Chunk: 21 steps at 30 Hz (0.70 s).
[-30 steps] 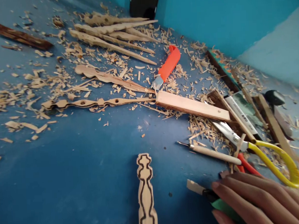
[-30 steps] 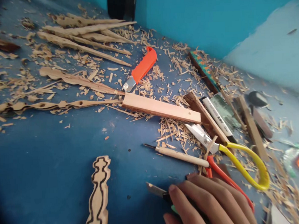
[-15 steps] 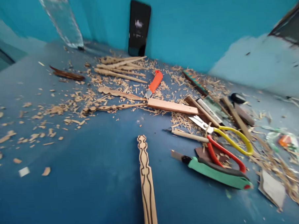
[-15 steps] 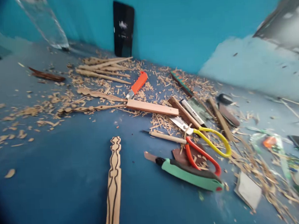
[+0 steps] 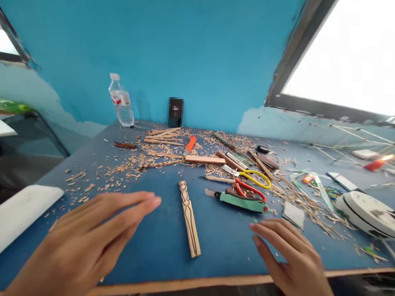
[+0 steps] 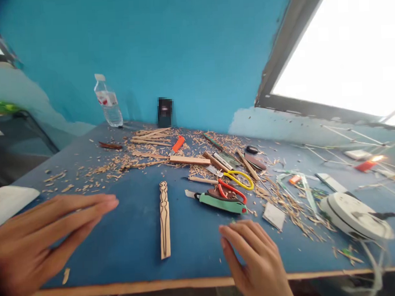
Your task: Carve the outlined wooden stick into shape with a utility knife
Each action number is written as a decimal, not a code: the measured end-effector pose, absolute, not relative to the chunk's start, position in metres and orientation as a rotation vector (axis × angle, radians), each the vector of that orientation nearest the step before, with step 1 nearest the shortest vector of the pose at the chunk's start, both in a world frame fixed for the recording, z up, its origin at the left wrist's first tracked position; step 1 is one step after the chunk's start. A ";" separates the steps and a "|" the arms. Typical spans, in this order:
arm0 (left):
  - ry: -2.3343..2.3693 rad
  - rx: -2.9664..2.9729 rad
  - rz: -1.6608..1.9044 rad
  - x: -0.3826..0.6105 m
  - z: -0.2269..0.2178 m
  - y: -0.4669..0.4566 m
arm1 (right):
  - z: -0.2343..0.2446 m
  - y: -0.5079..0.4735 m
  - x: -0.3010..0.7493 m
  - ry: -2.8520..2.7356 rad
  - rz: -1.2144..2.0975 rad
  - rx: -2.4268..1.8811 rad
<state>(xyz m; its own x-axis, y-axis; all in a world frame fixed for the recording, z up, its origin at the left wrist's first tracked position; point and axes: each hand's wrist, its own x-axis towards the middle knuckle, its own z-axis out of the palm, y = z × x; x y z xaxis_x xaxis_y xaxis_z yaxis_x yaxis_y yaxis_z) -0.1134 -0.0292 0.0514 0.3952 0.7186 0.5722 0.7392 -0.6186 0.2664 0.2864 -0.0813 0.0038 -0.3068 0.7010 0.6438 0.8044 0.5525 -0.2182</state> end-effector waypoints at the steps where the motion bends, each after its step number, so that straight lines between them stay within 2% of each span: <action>1: -1.317 -2.595 -1.030 -0.105 0.065 -0.018 | 0.000 -0.075 0.286 -2.097 -0.160 -1.235; 5: -1.429 -2.876 -0.634 -0.071 0.089 0.041 | -0.013 -0.040 0.294 -2.106 -0.087 -1.357; 11: -1.009 -3.331 -0.085 -0.040 0.050 0.103 | -0.014 -0.001 0.295 -2.170 -0.096 -1.446; 15: -0.861 -3.403 -0.035 -0.044 0.036 0.109 | -0.020 0.008 0.286 -2.158 -0.085 -1.448; 21: -0.957 -3.436 -0.062 -0.056 0.048 0.099 | -0.022 0.005 0.288 -1.985 0.016 -1.368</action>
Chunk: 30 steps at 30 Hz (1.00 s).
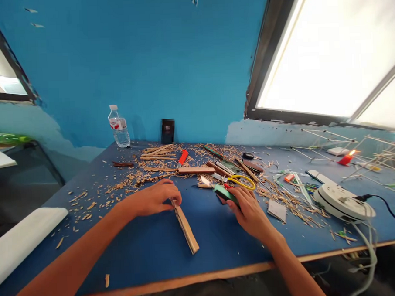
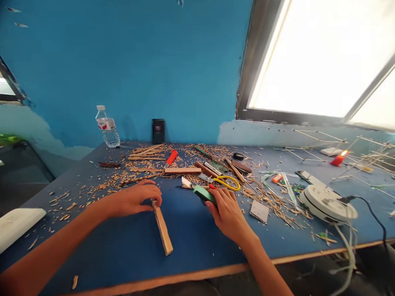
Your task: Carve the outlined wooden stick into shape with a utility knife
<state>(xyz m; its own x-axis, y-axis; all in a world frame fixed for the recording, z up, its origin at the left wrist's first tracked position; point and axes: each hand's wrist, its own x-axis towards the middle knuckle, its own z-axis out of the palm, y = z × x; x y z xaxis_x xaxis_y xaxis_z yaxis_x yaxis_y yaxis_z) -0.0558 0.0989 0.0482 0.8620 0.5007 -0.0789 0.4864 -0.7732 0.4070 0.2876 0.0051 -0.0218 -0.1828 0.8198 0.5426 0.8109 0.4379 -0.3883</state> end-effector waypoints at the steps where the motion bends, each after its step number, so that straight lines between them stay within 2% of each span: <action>1: 0.773 2.588 0.052 -0.058 0.052 0.095 | -0.020 0.005 0.288 -1.932 0.036 -1.352; 10: 1.173 1.996 0.368 -0.058 0.070 0.030 | 0.009 -0.043 0.258 -1.750 0.145 -1.219; 18: 1.110 1.580 0.649 -0.018 0.078 -0.036 | 0.036 -0.070 0.210 -2.006 -0.280 -1.197; 30: 1.047 1.403 0.747 -0.017 0.072 -0.061 | 0.049 -0.067 0.198 -2.008 -0.412 -1.194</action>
<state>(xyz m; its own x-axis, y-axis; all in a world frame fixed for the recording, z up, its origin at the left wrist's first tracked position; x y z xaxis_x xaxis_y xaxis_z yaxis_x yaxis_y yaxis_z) -0.0168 -0.0612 0.0717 0.3941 0.9088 -0.1367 0.1670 0.0754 0.9831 0.1985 -0.0674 0.0493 -0.2830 0.6111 0.7392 0.8530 0.5127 -0.0973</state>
